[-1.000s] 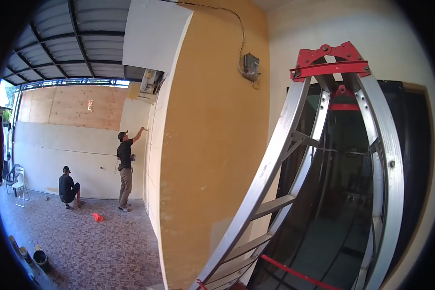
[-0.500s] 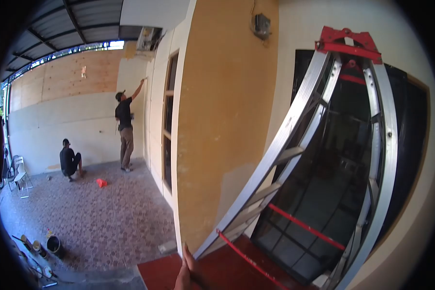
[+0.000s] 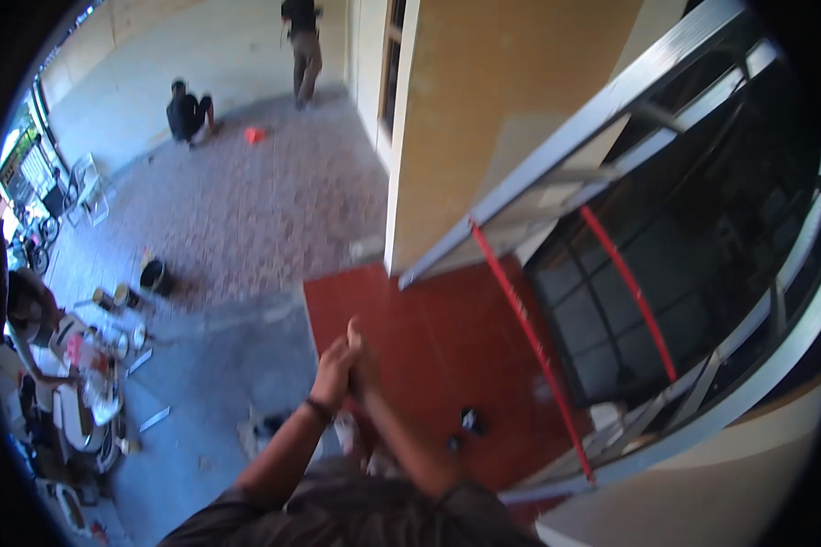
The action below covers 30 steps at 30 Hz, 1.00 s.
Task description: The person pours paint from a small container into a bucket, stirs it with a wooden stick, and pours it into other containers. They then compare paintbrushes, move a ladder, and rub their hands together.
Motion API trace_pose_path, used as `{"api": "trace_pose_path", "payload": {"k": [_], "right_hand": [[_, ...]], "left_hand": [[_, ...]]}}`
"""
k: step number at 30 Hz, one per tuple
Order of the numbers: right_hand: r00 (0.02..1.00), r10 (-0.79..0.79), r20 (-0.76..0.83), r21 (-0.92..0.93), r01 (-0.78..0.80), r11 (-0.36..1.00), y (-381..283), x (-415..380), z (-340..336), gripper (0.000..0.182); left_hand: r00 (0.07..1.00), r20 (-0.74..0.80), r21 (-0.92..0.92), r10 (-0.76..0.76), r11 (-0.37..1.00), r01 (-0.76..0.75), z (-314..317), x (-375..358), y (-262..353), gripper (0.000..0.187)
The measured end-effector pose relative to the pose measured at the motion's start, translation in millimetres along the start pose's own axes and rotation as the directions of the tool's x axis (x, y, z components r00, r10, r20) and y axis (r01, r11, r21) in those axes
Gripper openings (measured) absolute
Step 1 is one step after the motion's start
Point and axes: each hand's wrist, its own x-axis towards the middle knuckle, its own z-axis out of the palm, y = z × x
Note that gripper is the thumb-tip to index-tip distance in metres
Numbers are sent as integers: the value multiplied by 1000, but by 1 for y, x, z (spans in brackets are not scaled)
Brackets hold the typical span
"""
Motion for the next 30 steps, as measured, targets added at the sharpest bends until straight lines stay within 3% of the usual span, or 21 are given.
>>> {"api": "trace_pose_path", "payload": {"k": [1,2,4,5,6,7,8,10,11,12,13,14,15,16,18,20,22,24,26,28,30], "right_hand": [[997,78,22,-28,-77,997,22,-3,-14,56],[999,11,34,-193,-4,981,44,9,-24,56],[993,-100,67,-493,120,862,78,9,-39,59],[986,-142,88,-622,166,765,94,-2,-44,61],[999,26,20,-294,-19,956,80,-9,-33,63],[983,185,15,89,-185,979,58,-11,-15,67],[866,185,465,149,-283,948,35,-31,-11,74],[916,95,390,311,-228,922,40,-53,15,76],[847,52,529,351,-274,895,29,-66,22,70],[777,-84,624,266,-110,958,26,-78,39,65],[756,-56,653,122,-31,992,27,-93,51,64],[735,-28,678,-24,60,998,31,-104,63,64],[715,-62,696,-121,202,972,55,-98,76,64],[713,-67,698,-133,222,966,74,-91,92,64],[738,-161,655,-92,290,953,96,-58,116,64],[854,-65,515,-200,194,960,131,-14,134,65],[896,-85,435,-154,167,974,155,-16,162,66],[865,-128,485,-52,174,983,163,-58,214,68],[845,-32,534,-91,96,991,146,-101,262,67],[839,30,544,-134,51,990,125,-120,306,69],[802,0,598,-49,37,998,111,-92,327,75]], "left_hand": [[993,-20,-116,-114,987,111,9,-10,-11,49],[973,-39,-235,-227,948,212,18,-20,-22,48],[988,-141,-306,69,946,-109,28,-45,-21,52],[989,-147,-325,-4,945,-45,40,-68,-25,52],[973,-189,-159,136,973,-167,47,-76,-22,53],[931,-202,26,303,952,-304,42,-71,-19,54],[936,-212,22,279,959,-281,30,-68,-26,54],[922,-60,195,382,911,-364,-10,-59,-53,64],[880,-157,330,448,864,-381,-28,-52,-63,60],[825,-241,457,511,810,-368,-47,-46,-81,57],[830,-296,522,472,808,-273,-74,-20,-148,52],[893,-325,129,313,950,-286,-90,-22,-147,52],[928,-344,-287,144,925,-250,-106,-25,-145,52],[971,-224,-635,83,744,-210,-113,-44,-118,52],[951,-276,-810,138,500,-308,-109,-63,-120,52],[972,-173,-812,159,536,-232,-118,-98,-71,58],[967,-143,-777,213,580,-243,-153,-90,-94,62],[973,-206,-664,108,714,-220,-221,-64,-118,71],[976,-113,-844,-184,536,4,-296,-22,-153,70],[902,-383,-572,197,716,-399,-343,-12,-210,67],[930,-307,-651,204,667,-361,-337,-21,-175,60]]}}
